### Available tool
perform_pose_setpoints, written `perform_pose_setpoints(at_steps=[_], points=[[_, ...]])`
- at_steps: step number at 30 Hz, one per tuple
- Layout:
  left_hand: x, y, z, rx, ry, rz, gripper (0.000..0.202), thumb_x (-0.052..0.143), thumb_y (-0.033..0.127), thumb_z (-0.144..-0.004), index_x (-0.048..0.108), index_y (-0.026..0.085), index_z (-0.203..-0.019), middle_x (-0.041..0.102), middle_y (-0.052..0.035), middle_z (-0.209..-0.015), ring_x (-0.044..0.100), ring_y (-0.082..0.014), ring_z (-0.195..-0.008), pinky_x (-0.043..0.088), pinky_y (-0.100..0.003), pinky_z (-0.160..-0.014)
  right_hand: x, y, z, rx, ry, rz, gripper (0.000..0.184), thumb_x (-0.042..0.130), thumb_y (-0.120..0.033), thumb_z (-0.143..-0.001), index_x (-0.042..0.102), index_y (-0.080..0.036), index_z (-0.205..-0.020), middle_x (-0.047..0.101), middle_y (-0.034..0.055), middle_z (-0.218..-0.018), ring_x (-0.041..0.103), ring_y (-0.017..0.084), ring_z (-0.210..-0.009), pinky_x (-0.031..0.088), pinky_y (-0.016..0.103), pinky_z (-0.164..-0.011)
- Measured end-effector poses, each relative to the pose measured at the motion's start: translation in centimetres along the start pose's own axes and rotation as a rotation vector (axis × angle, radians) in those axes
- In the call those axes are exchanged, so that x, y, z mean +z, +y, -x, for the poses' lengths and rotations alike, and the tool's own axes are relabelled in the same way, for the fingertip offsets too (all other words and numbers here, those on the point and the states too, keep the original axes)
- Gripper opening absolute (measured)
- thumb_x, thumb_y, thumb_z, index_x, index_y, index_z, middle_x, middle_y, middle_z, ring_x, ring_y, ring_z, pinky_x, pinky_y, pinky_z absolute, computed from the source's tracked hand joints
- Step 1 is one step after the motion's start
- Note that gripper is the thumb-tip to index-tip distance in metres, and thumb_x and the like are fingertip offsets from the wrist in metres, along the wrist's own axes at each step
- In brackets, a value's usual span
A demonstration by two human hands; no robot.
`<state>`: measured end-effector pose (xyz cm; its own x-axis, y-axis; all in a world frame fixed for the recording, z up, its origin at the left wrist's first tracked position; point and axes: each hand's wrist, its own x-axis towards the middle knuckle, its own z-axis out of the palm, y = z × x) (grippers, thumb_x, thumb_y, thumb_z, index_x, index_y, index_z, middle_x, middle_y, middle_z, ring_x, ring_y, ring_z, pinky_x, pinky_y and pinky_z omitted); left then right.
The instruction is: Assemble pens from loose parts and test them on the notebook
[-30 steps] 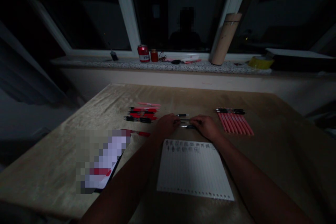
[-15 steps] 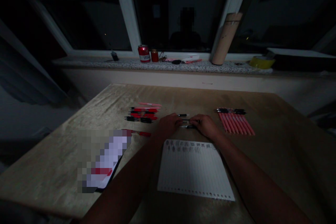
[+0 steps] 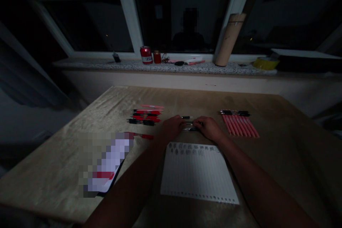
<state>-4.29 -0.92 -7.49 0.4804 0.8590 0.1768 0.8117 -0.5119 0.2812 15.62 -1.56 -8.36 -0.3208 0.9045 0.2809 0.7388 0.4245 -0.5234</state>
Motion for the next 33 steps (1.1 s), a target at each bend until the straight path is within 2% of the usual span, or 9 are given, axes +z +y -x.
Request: perform_pose_setpoints(at_steps=[16, 33], points=[[0.29, -0.17, -0.2, 0.022, 0.001, -0.019, 0.027, 0.04, 0.034, -0.089, 0.064, 0.02, -0.091, 0.06, -0.0028, -0.092, 0.058, -0.015, -0.081, 0.042, -0.025, -0.071, -0.15, -0.12, 0.01, -0.005, -0.011, 0.003, 0.02, 0.051, -0.023, -0.083, 0.07, -0.019, -0.081, 0.07, 0.0064, -0.084, 0.062, 0.018, -0.077, 0.043, 0.026, -0.071], [-0.09, 0.29, -0.21, -0.022, -0.016, -0.025, 0.026, 0.041, 0.033, -0.089, 0.064, 0.021, -0.091, 0.061, -0.0028, -0.092, 0.058, -0.0155, -0.081, 0.044, -0.026, -0.073, -0.06, -0.06, 0.01, 0.008, 0.003, 0.005, 0.019, 0.052, -0.023, -0.082, 0.07, -0.019, -0.082, 0.07, 0.0067, -0.086, 0.062, 0.018, -0.077, 0.044, 0.026, -0.072]])
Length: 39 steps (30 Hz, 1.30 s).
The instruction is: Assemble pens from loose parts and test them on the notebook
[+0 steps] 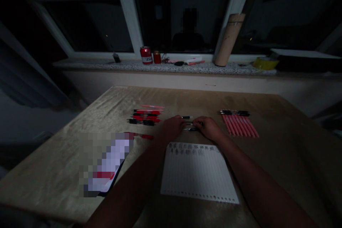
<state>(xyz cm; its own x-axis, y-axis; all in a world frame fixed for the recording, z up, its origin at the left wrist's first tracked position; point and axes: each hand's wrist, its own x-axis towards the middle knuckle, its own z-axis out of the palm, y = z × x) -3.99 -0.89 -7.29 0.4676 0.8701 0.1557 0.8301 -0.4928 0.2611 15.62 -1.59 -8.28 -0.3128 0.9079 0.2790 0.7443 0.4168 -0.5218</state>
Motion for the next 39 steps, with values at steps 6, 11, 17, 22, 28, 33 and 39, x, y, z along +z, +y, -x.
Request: perform_pose_setpoints(at_steps=[6, 11, 17, 22, 28, 33, 39], points=[[0.1, -0.1, 0.0, 0.003, 0.007, 0.001, 0.027, 0.042, 0.034, -0.089, 0.065, 0.02, -0.091, 0.061, -0.003, -0.092, 0.058, -0.0152, -0.082, 0.043, -0.025, -0.072, 0.0, 0.0, 0.0, -0.006, -0.01, -0.004, 0.02, 0.051, -0.023, -0.082, 0.07, -0.019, -0.083, 0.07, 0.006, -0.085, 0.062, 0.017, -0.078, 0.043, 0.026, -0.072], [0.3, -0.2, 0.0, 0.038, 0.019, 0.009, 0.027, 0.041, 0.035, -0.089, 0.064, 0.021, -0.089, 0.06, -0.0024, -0.09, 0.058, -0.0148, -0.079, 0.042, -0.024, -0.069, 0.1, -0.1, 0.0, 0.008, -0.002, 0.007, 0.019, 0.051, -0.024, -0.082, 0.07, -0.019, -0.083, 0.07, 0.0061, -0.085, 0.062, 0.017, -0.077, 0.043, 0.025, -0.07], [0.7, -0.4, -0.1, 0.077, 0.065, 0.076, 0.027, 0.04, 0.034, -0.09, 0.064, 0.02, -0.09, 0.059, -0.002, -0.09, 0.057, -0.0137, -0.079, 0.042, -0.024, -0.071, 0.2, -0.2, 0.1, 0.031, 0.008, 0.021, 0.019, 0.054, -0.031, -0.081, 0.069, -0.019, -0.079, 0.069, 0.0055, -0.076, 0.061, 0.016, -0.068, 0.041, 0.024, -0.062], [0.7, -0.5, -0.1, 0.109, 0.113, 0.177, 0.025, 0.041, 0.032, -0.089, 0.062, 0.019, -0.093, 0.058, -0.0025, -0.093, 0.057, -0.0127, -0.081, 0.043, -0.024, -0.074, 0.0, -0.6, 0.3, -0.001, 0.024, 0.015, 0.021, 0.052, -0.032, -0.084, 0.068, -0.019, -0.083, 0.068, 0.0057, -0.082, 0.06, 0.016, -0.074, 0.041, 0.024, -0.067], [0.8, -0.7, -0.1, 0.168, 0.129, 0.251, 0.027, 0.041, 0.029, -0.09, 0.061, 0.018, -0.103, 0.06, -0.0043, -0.099, 0.056, -0.0141, -0.089, 0.043, -0.026, -0.081, 0.0, -1.2, 0.5, -0.073, 0.055, -0.027, 0.021, 0.05, -0.029, -0.086, 0.069, -0.02, -0.088, 0.066, 0.0052, -0.084, 0.059, 0.016, -0.076, 0.042, 0.025, -0.069], [0.6, -0.8, 0.1, 0.221, 0.106, 0.245, 0.031, 0.038, 0.033, -0.091, 0.059, 0.021, -0.11, 0.058, -0.0037, -0.098, 0.056, -0.0141, -0.09, 0.043, -0.026, -0.081, 0.2, -1.2, 0.5, -0.086, 0.071, -0.089, 0.022, 0.05, -0.03, -0.086, 0.068, -0.023, -0.097, 0.065, 0.0046, -0.087, 0.059, 0.016, -0.08, 0.042, 0.025, -0.072], [0.1, -0.9, 0.6, 0.155, 0.143, 0.237, 0.028, 0.039, 0.03, -0.09, 0.061, 0.019, -0.104, 0.057, -0.0045, -0.099, 0.056, -0.014, -0.089, 0.044, -0.025, -0.081, 0.2, -1.7, 1.1, -0.107, 0.029, 0.007, 0.026, 0.059, -0.036, -0.08, 0.065, -0.019, -0.098, 0.063, 0.0054, -0.087, 0.058, 0.017, -0.08, 0.041, 0.027, -0.072]])
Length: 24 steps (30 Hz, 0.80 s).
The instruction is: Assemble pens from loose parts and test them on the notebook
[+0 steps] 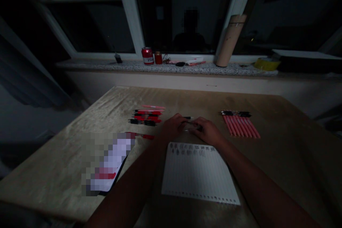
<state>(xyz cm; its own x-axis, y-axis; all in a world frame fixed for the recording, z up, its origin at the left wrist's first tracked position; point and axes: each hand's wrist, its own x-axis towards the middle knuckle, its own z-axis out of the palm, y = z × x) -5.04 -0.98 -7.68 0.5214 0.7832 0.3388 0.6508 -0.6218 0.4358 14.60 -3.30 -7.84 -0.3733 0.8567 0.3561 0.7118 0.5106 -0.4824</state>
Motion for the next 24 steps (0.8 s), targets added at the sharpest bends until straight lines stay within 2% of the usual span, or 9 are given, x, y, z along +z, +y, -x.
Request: perform_pose_setpoints(at_steps=[4, 11, 24], points=[[-0.29, -0.05, 0.19, -0.02, 0.033, -0.018, 0.024, 0.041, 0.027, -0.089, 0.06, 0.019, -0.101, 0.057, -0.0044, -0.098, 0.057, -0.0148, -0.089, 0.045, -0.026, -0.079, -0.26, -0.09, 0.52, -0.073, -0.064, 0.099, 0.017, 0.059, -0.034, -0.08, 0.066, -0.02, -0.088, 0.063, 0.0058, -0.086, 0.055, 0.019, -0.084, 0.039, 0.03, -0.076], [-0.4, -0.28, 0.33, -0.056, 0.068, -0.042, 0.02, 0.044, 0.026, -0.087, 0.059, 0.02, -0.099, 0.056, -0.0039, -0.099, 0.057, -0.0155, -0.089, 0.045, -0.028, -0.08, -0.67, 0.33, 0.95, 0.064, 0.064, 0.128, 0.017, 0.049, -0.028, -0.085, 0.06, -0.018, -0.096, 0.063, 0.0072, -0.09, 0.053, 0.021, -0.087, 0.038, 0.033, -0.078], [0.2, 0.08, 0.28, -0.014, 0.039, -0.069, 0.018, 0.046, 0.024, -0.086, 0.059, 0.02, -0.099, 0.056, -0.0023, -0.099, 0.057, -0.0147, -0.086, 0.045, -0.026, -0.076, -0.64, -0.15, 0.73, 0.008, 0.072, 0.151, 0.016, 0.05, -0.026, -0.085, 0.059, -0.018, -0.095, 0.063, 0.0073, -0.093, 0.053, 0.021, -0.088, 0.036, 0.033, -0.079]])
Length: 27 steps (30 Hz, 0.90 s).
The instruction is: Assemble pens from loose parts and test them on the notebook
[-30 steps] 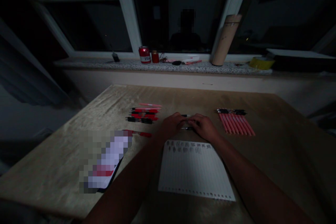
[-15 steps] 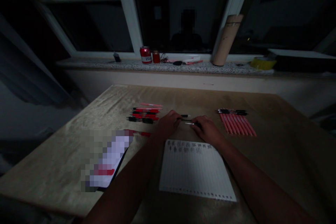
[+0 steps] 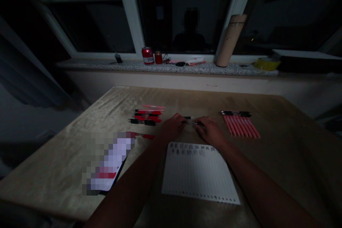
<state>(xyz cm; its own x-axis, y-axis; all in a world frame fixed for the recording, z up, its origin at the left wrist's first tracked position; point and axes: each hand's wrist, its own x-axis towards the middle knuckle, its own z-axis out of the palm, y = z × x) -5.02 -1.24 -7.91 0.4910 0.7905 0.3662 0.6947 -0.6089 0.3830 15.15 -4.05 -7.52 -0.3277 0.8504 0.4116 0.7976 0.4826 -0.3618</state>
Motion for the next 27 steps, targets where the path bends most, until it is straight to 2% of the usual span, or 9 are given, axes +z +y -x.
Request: perform_pose_setpoints(at_steps=[6, 12, 19, 27], points=[[0.58, -0.09, -0.13, 0.026, -0.01, 0.054, 0.018, 0.045, 0.024, -0.086, 0.058, 0.018, -0.099, 0.058, -0.0037, -0.097, 0.057, -0.0154, -0.089, 0.045, -0.028, -0.08, 0.06, -0.2, -0.02, -0.012, 0.001, 0.007, 0.016, 0.05, -0.026, -0.085, 0.059, -0.018, -0.096, 0.062, 0.0073, -0.092, 0.053, 0.021, -0.089, 0.036, 0.033, -0.079], [0.41, 0.0, -0.17, 0.045, -0.034, 0.093, 0.023, 0.047, 0.019, -0.083, 0.058, 0.017, -0.104, 0.061, -0.0051, -0.102, 0.057, -0.0172, -0.093, 0.045, -0.03, -0.084, 0.23, -0.2, -0.03, -0.023, -0.008, 0.002, 0.015, 0.05, -0.025, -0.085, 0.059, -0.019, -0.095, 0.063, 0.0068, -0.09, 0.053, 0.021, -0.087, 0.036, 0.034, -0.078], [0.3, 0.05, -0.37, 0.041, 0.005, 0.126, 0.026, 0.04, 0.027, -0.089, 0.06, 0.016, -0.101, 0.063, -0.0066, -0.099, 0.059, -0.017, -0.09, 0.046, -0.029, -0.081, -0.03, -0.35, -0.01, -0.038, -0.042, -0.013, 0.015, 0.05, -0.026, -0.085, 0.06, -0.019, -0.094, 0.063, 0.0068, -0.091, 0.053, 0.02, -0.087, 0.036, 0.033, -0.079], [0.29, -0.01, -0.36, 0.047, 0.052, 0.16, 0.023, 0.043, 0.026, -0.089, 0.06, 0.016, -0.101, 0.064, -0.0059, -0.097, 0.059, -0.0154, -0.087, 0.045, -0.028, -0.08, -0.28, -0.43, 0.0, -0.055, 0.011, -0.045, 0.017, 0.05, -0.026, -0.085, 0.061, -0.02, -0.096, 0.064, 0.0065, -0.09, 0.051, 0.021, -0.089, 0.037, 0.035, -0.08]])
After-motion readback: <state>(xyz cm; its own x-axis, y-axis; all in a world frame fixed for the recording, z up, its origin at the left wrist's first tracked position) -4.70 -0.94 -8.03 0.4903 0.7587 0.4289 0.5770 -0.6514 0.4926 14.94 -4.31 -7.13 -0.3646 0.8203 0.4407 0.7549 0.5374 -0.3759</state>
